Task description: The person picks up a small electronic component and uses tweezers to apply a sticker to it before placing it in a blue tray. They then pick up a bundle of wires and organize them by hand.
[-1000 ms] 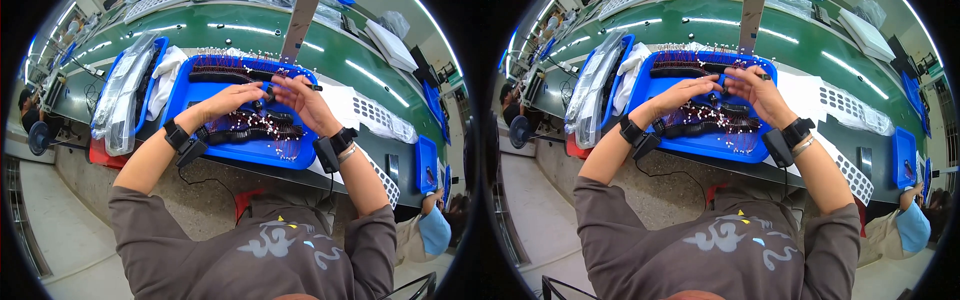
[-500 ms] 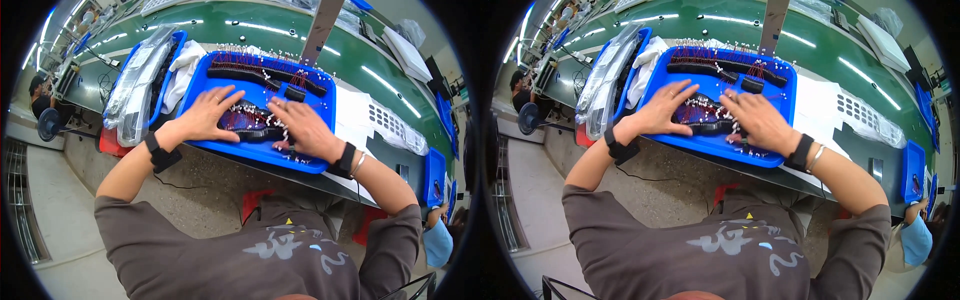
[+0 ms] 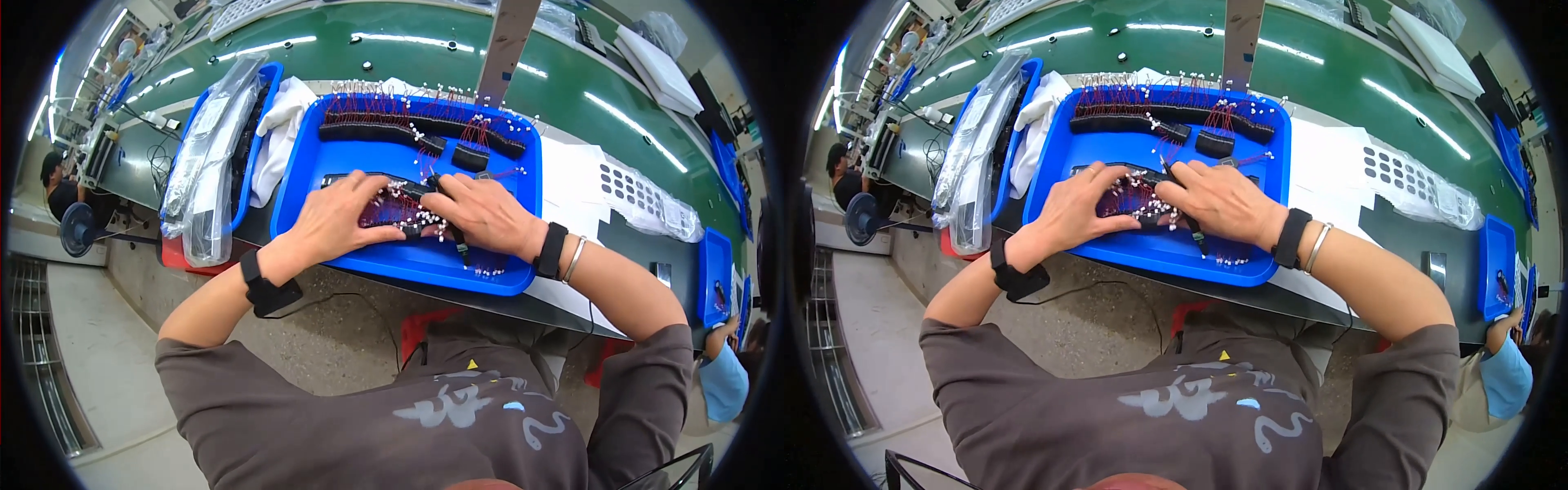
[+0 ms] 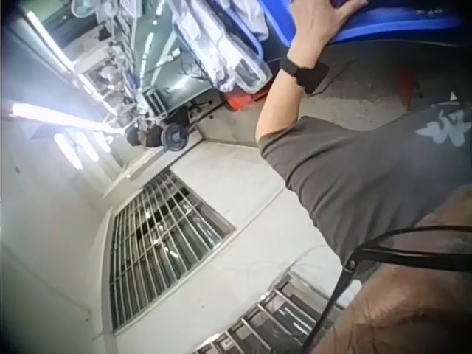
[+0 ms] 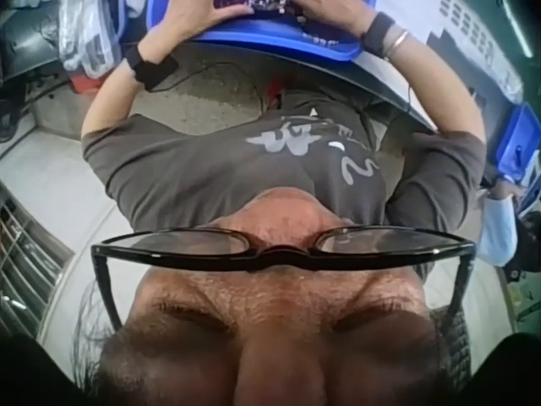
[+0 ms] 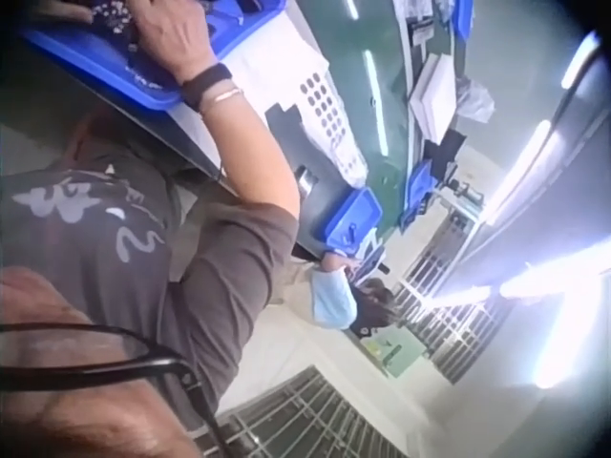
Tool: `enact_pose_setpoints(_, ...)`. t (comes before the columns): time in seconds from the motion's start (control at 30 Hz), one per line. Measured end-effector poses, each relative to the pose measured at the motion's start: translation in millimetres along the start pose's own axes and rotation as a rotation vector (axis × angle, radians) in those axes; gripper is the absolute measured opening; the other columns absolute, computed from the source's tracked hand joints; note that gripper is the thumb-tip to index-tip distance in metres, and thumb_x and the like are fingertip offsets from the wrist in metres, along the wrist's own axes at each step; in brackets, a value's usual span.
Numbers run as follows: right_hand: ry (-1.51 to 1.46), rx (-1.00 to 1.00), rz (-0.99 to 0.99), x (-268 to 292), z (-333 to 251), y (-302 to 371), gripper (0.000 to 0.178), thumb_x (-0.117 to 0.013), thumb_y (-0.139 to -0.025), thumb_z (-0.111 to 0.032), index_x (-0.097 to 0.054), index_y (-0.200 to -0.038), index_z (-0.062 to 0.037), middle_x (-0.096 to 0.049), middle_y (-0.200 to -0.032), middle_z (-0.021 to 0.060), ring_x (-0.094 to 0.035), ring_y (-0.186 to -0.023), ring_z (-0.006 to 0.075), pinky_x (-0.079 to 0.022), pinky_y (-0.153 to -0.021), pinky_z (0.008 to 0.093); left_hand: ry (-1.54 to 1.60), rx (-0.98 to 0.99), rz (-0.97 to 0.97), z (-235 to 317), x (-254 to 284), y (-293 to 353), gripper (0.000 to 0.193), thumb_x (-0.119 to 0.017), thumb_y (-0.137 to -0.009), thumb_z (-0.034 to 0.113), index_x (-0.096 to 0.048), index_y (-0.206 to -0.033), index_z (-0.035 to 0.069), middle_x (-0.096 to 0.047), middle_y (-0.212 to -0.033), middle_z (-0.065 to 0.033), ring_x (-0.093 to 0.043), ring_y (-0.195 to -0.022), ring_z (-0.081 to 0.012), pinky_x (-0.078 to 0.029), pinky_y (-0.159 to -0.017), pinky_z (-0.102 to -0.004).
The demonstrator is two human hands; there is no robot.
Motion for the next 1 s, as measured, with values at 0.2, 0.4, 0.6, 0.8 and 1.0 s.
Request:
enact_pose_setpoints(0.2,0.037,0.043,-0.077,-5.9,7.7,6.7,0.029,-0.068,-0.081,-0.011,-0.053,-0.106,-0.0087,-0.059,-0.089,0.0083,-0.064,-0.077,0.0283,-0.05,-0.059,0.0391,0.219,-0.204,0.045,9.7,-31.3,-23.5,0.039,-0.072,-0.088,0.035,-0.06,-0.114,0.009,-0.068,-0.098,-0.0171,-0.068,-0.082,-0.0366,-0.053,-0.066,-0.0426)
enact_pose_setpoints(0.4,-0.193,0.042,0.089,8.4,16.3,6.7,0.022,-0.063,-0.084,-0.007,-0.05,-0.102,-0.0084,-0.06,-0.079,0.0129,-0.065,-0.072,0.036,-0.052,-0.059,0.0436,0.289,-0.153,-0.053,13.0,-9.0,-41.7,0.022,-0.066,-0.093,0.017,-0.06,-0.109,0.005,-0.066,-0.084,-0.0171,-0.067,-0.075,-0.0322,-0.051,-0.064,-0.0382)
enact_pose_setpoints(0.6,-0.295,-0.037,0.24,54.9,22.3,9.2,0.016,-0.063,-0.093,-0.013,-0.052,-0.101,-0.0059,-0.061,-0.078,0.0177,-0.062,-0.074,0.0412,-0.048,-0.061,0.0444,0.256,-0.183,-0.032,48.8,59.3,-74.8,0.016,-0.064,-0.094,0.018,-0.058,-0.101,0.004,-0.065,-0.079,-0.0204,-0.065,-0.074,-0.037,-0.049,-0.063,-0.0415)
enact_pose_setpoints(0.8,-0.353,-0.025,0.482,97.6,40.7,30.7,0.017,-0.063,-0.096,-0.019,-0.052,-0.1,-0.0059,-0.06,-0.078,0.0206,-0.059,-0.074,0.0434,-0.047,-0.062,0.044,0.159,-0.156,-0.096,104.6,105.2,-117.0,0.016,-0.063,-0.095,0.016,-0.058,-0.098,0.001,-0.064,-0.076,-0.0169,-0.063,-0.07,-0.0264,-0.049,-0.066,-0.0371)
enact_pose_setpoints(1.0,-0.217,-0.061,0.568,149.9,57.1,99.1,0.019,-0.066,-0.093,-0.016,-0.051,-0.099,-0.0057,-0.059,-0.08,0.0223,-0.058,-0.077,0.0455,-0.046,-0.063,0.0464,0.327,-0.376,-0.036,164.7,92.3,-170.0,0.013,-0.059,-0.099,0.012,-0.057,-0.095,-0.001,-0.067,-0.084,-0.0084,-0.061,-0.077,-0.0122,-0.049,-0.071,-0.0304)
Point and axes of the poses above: each hand's wrist, its own y-axis away from the middle knuckle, its own x-axis out of the back of the hand, z = x × y, the point moved 1 cm from there along -y, towards the middle knuckle
